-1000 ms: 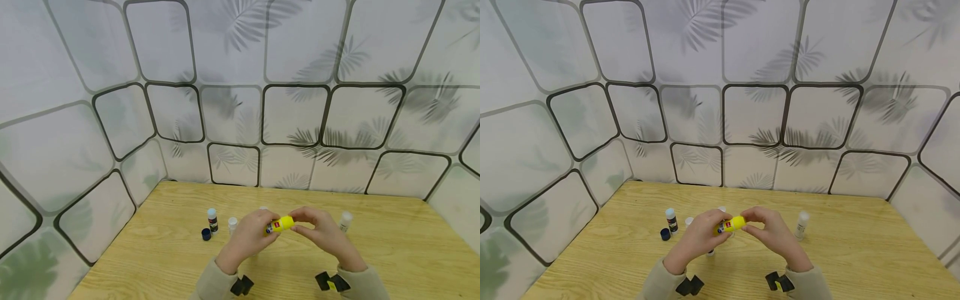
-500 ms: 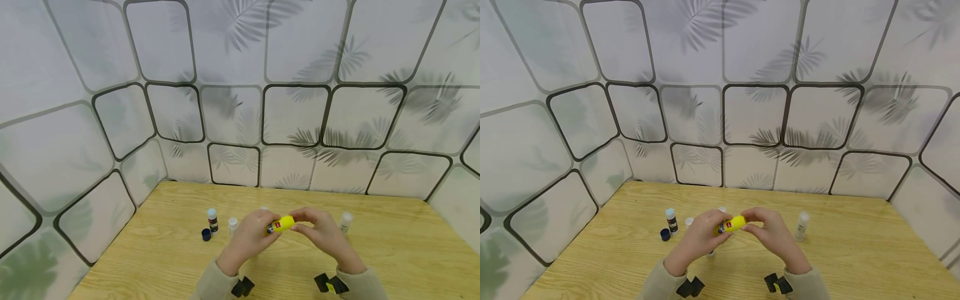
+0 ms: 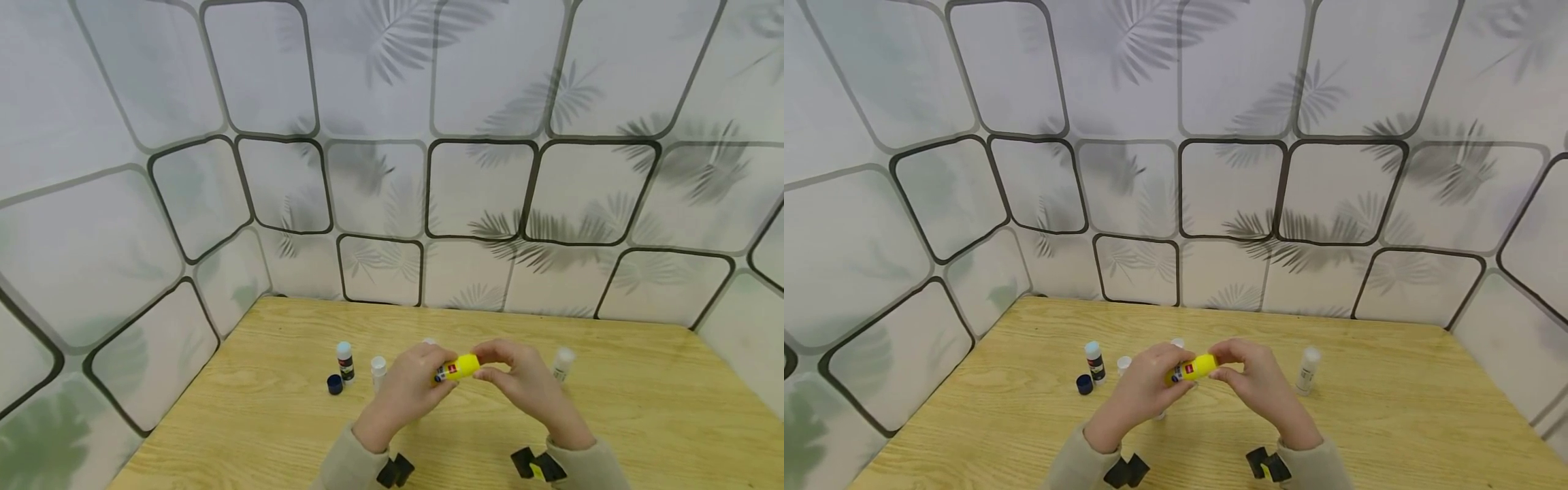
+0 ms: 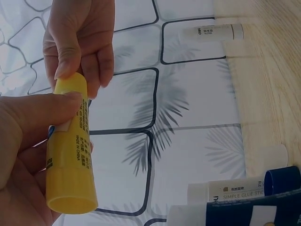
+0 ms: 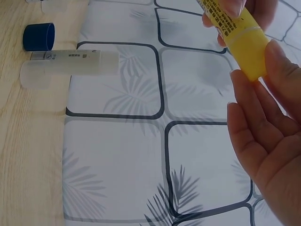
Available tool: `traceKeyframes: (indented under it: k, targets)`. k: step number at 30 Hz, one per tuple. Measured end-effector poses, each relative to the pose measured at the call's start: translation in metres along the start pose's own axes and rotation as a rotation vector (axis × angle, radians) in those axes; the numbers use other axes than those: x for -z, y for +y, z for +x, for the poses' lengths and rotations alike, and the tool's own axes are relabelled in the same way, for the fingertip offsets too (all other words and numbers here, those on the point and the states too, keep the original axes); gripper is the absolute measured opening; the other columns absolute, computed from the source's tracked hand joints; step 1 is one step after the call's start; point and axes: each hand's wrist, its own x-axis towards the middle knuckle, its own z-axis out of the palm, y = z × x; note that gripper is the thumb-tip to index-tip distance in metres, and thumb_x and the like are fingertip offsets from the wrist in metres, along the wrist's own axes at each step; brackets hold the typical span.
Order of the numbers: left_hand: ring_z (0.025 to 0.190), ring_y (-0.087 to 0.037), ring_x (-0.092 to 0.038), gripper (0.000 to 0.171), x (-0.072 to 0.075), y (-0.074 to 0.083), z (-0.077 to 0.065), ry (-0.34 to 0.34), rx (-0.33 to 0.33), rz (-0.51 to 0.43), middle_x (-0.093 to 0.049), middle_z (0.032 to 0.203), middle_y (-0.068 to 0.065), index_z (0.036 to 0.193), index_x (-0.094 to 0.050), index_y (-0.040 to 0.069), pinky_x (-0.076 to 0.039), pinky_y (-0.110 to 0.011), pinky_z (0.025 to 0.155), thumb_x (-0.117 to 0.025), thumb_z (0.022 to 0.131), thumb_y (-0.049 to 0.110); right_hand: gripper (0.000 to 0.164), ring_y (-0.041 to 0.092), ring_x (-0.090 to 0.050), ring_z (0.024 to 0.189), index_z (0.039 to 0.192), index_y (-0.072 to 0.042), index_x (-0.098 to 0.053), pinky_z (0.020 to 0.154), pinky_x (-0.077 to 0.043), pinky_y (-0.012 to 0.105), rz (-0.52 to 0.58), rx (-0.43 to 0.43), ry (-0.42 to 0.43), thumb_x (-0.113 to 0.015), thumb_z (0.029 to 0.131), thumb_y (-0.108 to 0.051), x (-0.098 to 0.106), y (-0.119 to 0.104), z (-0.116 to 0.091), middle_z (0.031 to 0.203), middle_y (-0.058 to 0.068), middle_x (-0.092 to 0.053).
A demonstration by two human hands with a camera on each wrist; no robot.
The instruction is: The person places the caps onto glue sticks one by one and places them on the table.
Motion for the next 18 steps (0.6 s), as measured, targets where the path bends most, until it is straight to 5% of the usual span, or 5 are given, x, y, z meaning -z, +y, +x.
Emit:
traceKeyframes:
  k: [10, 18]
  targets:
    - [0.07, -0.002, -0.051, 0.028, 0.0004, 0.0003, 0.0004, -0.012, 0.125, -0.04, -0.06, 0.088, 0.002, 0.098, -0.062, 0.007, -0.04, -0.011, 0.06, -0.072, 0.074, 0.017, 0.03, 0.011, -0.06, 0.082, 0.101, -0.005, -0.062, 0.066, -0.05, 0.023, 0.019, -0.051, -0.008, -0.069, 0.073, 0.001, -0.0044, 0.0003, 0.0017, 0.095, 0.001, -0.062]
    - [0.069, -0.003, -0.051, 0.028, -0.0019, -0.0003, -0.0013, 0.04, 0.163, -0.11, -0.059, 0.087, 0.001, 0.098, -0.059, 0.007, -0.041, -0.011, 0.06, -0.071, 0.074, 0.015, 0.029, 0.012, -0.059, 0.082, 0.099, -0.004, -0.063, 0.068, -0.05, 0.028, 0.017, 0.029, 0.051, -0.069, 0.072, 0.003, -0.0088, -0.005, 0.0081, 0.095, 0.003, -0.061]
